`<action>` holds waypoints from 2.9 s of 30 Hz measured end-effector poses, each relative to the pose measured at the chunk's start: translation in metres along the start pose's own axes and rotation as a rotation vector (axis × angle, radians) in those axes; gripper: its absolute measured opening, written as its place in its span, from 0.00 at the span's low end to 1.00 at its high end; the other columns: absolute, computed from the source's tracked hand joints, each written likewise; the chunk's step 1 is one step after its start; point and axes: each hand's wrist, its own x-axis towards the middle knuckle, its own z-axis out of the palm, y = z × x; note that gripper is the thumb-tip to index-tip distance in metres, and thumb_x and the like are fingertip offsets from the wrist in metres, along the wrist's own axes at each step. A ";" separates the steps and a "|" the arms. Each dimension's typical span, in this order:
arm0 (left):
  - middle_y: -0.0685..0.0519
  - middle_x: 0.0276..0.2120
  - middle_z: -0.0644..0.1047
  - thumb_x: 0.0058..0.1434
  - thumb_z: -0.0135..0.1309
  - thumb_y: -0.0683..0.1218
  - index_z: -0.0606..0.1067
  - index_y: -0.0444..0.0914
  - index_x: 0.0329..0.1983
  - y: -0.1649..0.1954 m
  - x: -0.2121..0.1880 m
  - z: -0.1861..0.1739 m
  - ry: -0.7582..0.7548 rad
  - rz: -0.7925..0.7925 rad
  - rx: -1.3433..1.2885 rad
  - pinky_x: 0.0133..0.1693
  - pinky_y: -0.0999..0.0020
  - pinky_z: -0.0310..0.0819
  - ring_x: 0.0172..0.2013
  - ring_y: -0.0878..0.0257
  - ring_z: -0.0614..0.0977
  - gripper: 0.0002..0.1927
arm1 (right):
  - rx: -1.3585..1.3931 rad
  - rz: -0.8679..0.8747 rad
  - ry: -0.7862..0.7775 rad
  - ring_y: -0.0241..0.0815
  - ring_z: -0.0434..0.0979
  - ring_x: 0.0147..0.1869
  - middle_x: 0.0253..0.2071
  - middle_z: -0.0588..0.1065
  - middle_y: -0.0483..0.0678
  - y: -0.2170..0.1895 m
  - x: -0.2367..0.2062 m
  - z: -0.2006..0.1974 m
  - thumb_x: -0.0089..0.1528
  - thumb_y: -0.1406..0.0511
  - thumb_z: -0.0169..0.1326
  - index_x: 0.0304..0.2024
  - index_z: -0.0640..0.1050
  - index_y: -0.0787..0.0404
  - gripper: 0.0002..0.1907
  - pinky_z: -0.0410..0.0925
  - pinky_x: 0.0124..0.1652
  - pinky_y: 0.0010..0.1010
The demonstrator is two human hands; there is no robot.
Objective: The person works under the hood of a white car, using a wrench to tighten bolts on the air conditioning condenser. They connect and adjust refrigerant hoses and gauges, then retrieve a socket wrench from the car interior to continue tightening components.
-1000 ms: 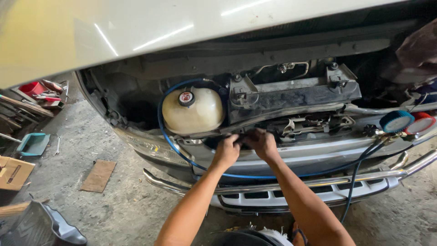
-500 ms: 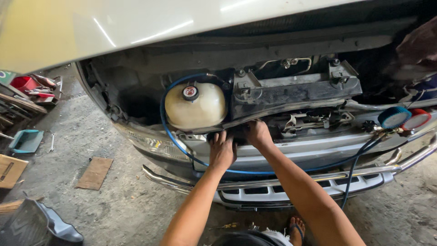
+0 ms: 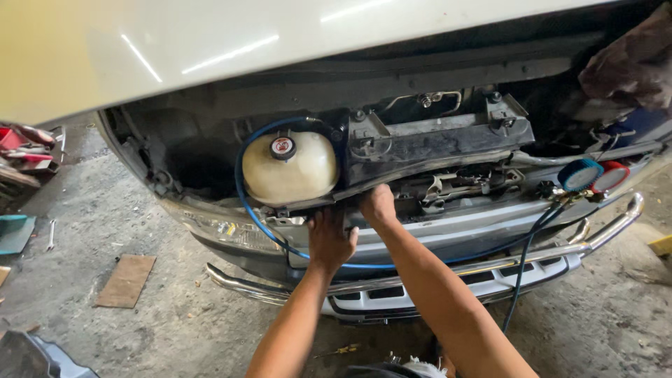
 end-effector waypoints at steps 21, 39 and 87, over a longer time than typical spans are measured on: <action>0.38 0.54 0.73 0.55 0.56 0.60 0.74 0.44 0.58 -0.003 0.005 0.008 0.017 0.075 0.149 0.49 0.45 0.63 0.52 0.42 0.71 0.30 | 0.077 -0.001 0.172 0.70 0.70 0.56 0.55 0.72 0.65 -0.036 -0.036 -0.011 0.62 0.68 0.44 0.49 0.77 0.65 0.15 0.67 0.53 0.54; 0.41 0.51 0.74 0.53 0.59 0.59 0.74 0.44 0.59 0.005 0.004 0.004 -0.026 0.023 0.109 0.51 0.45 0.63 0.54 0.44 0.70 0.31 | -0.083 -0.312 -0.001 0.63 0.73 0.57 0.48 0.78 0.58 -0.001 -0.024 -0.003 0.57 0.68 0.50 0.45 0.80 0.63 0.15 0.69 0.56 0.48; 0.37 0.55 0.70 0.58 0.54 0.61 0.70 0.41 0.64 0.007 0.010 0.003 -0.225 -0.031 0.156 0.55 0.45 0.60 0.58 0.42 0.68 0.34 | -0.129 -0.205 0.037 0.63 0.69 0.64 0.59 0.73 0.57 -0.018 -0.031 -0.029 0.57 0.69 0.51 0.53 0.81 0.57 0.21 0.68 0.58 0.47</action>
